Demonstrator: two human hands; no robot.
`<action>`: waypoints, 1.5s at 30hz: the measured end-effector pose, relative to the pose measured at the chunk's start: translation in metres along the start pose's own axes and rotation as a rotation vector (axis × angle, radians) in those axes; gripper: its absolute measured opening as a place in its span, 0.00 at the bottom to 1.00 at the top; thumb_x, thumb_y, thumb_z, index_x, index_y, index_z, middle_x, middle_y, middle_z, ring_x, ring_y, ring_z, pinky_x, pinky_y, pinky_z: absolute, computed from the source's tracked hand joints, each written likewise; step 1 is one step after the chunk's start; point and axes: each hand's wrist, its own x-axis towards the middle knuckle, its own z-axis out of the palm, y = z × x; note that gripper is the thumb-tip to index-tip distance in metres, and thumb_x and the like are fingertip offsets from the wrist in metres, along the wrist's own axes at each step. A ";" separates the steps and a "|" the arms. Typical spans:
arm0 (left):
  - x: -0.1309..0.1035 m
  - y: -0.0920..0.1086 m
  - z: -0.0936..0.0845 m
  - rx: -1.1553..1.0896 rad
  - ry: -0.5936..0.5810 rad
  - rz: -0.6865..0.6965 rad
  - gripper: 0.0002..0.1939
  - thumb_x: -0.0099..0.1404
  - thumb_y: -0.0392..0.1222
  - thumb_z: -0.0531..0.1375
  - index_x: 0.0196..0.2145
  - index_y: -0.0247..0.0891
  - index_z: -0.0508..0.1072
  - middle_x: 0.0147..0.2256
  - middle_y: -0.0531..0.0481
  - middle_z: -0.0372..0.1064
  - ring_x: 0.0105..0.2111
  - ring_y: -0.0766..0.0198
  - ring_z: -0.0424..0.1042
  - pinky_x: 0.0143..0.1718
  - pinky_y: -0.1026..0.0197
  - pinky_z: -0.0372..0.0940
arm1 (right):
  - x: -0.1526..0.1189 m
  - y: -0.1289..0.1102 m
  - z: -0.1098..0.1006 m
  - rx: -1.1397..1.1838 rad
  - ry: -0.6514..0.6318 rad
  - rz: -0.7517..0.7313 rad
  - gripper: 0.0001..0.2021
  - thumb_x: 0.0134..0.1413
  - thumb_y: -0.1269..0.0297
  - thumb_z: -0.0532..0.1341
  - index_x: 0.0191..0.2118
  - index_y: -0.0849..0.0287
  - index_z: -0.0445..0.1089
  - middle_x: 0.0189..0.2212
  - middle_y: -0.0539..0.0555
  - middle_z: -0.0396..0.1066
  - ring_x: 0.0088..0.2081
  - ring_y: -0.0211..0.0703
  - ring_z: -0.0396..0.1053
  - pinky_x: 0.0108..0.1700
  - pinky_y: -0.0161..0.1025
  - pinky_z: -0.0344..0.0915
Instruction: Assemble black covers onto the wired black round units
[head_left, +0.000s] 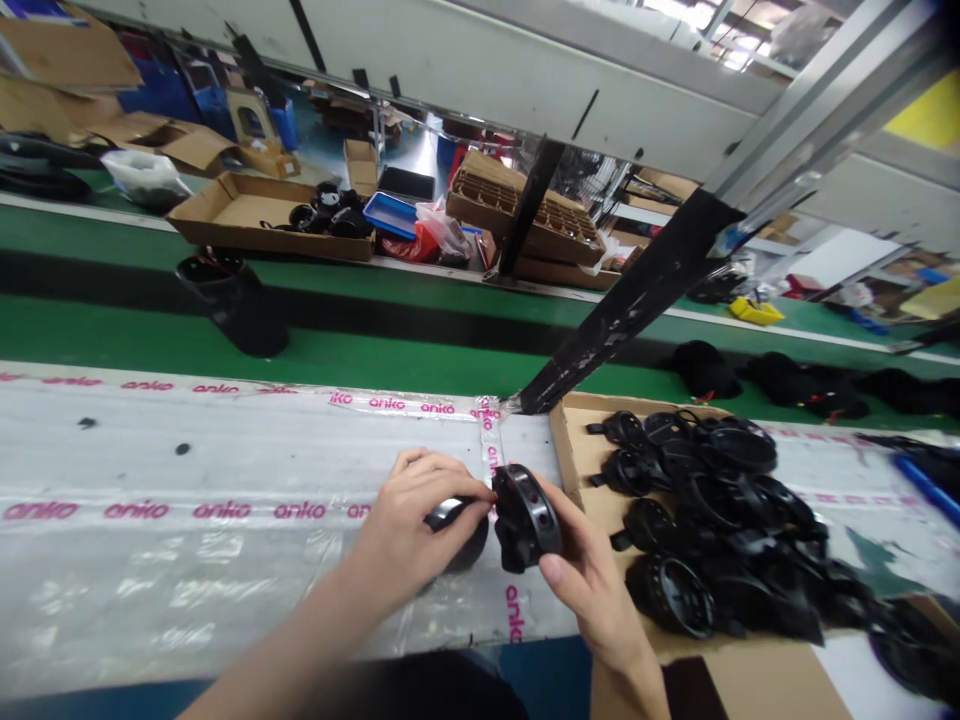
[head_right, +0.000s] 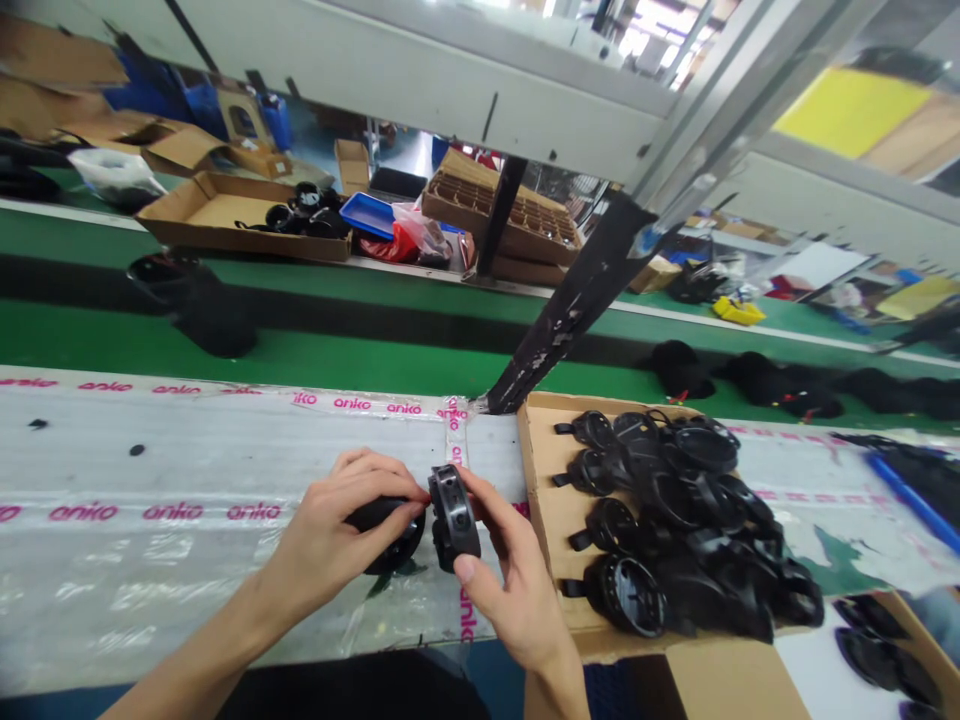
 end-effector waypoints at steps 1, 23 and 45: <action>0.000 0.000 0.001 0.012 -0.003 0.023 0.06 0.73 0.34 0.67 0.40 0.46 0.80 0.38 0.56 0.82 0.41 0.59 0.80 0.54 0.49 0.64 | 0.000 -0.002 -0.003 -0.031 -0.027 -0.002 0.33 0.66 0.45 0.68 0.72 0.44 0.67 0.71 0.58 0.68 0.71 0.62 0.68 0.72 0.59 0.65; -0.027 -0.026 0.000 -0.416 0.011 -0.266 0.21 0.83 0.56 0.50 0.57 0.48 0.78 0.59 0.48 0.77 0.62 0.54 0.73 0.66 0.55 0.64 | 0.012 -0.045 0.056 -0.442 0.129 0.049 0.19 0.77 0.52 0.55 0.62 0.53 0.73 0.43 0.56 0.79 0.42 0.48 0.77 0.46 0.43 0.73; -0.039 -0.022 0.010 -0.524 0.146 -0.447 0.19 0.83 0.56 0.52 0.56 0.45 0.77 0.56 0.48 0.78 0.56 0.58 0.77 0.57 0.59 0.71 | 0.007 0.017 0.100 0.141 0.516 0.139 0.22 0.65 0.46 0.68 0.56 0.55 0.74 0.50 0.58 0.76 0.49 0.51 0.74 0.55 0.48 0.74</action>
